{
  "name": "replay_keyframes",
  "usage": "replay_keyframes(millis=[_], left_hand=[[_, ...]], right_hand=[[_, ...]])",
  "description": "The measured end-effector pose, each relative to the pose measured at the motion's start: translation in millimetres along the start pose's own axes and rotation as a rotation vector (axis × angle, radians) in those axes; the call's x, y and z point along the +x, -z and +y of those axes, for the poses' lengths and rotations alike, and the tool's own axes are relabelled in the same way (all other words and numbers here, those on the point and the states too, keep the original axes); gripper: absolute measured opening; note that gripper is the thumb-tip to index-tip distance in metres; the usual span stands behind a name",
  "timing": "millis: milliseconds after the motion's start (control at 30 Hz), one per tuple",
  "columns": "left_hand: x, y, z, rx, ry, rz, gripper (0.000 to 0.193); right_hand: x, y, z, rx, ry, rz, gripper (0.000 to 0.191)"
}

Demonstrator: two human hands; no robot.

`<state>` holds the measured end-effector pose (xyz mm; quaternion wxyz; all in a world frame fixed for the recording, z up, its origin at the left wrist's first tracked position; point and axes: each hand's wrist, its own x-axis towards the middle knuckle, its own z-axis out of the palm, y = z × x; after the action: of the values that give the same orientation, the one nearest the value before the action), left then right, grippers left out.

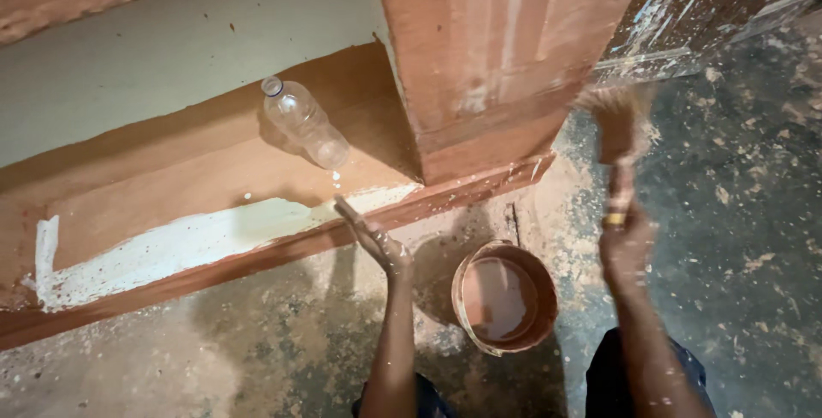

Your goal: The person paints the side and edge of a concrete stair using a paintbrush and a bucket of brown paint. They repeatedly dip the brush into the bucket and apply paint to the stair riser and tread edge.

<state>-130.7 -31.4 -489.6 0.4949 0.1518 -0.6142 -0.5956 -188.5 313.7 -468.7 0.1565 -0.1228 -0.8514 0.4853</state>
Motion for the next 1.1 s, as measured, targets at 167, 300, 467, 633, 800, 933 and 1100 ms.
replay_keyframes(millis=[167,300,467,633,800,933,1100], left_hand=[[17,-1,-13,-0.422,0.102,0.039,0.092],[37,31,-32,-1.24,0.057,-0.298,0.084],[55,69,-38,-1.135,0.416,0.461,0.092],[57,76,-30,-0.876,0.193,0.293,0.096],[56,78,-29,-1.017,0.343,0.335,0.117],[63,88,-28,-1.038,0.44,0.411,0.134],[66,91,-27,-1.006,0.378,0.333,0.132]], right_hand=[[15,15,6,0.285,-0.317,0.027,0.019],[-27,-18,-28,0.207,0.064,-0.223,0.041],[-110,-48,-75,-0.245,0.037,-0.624,0.043],[-141,-66,-81,-0.211,0.522,-0.657,0.043],[-105,-75,-43,-0.342,-0.074,-0.635,0.035],[-60,-47,-16,0.276,-0.19,-0.099,0.033],[-39,-28,-18,0.616,-0.455,-0.023,0.024]])
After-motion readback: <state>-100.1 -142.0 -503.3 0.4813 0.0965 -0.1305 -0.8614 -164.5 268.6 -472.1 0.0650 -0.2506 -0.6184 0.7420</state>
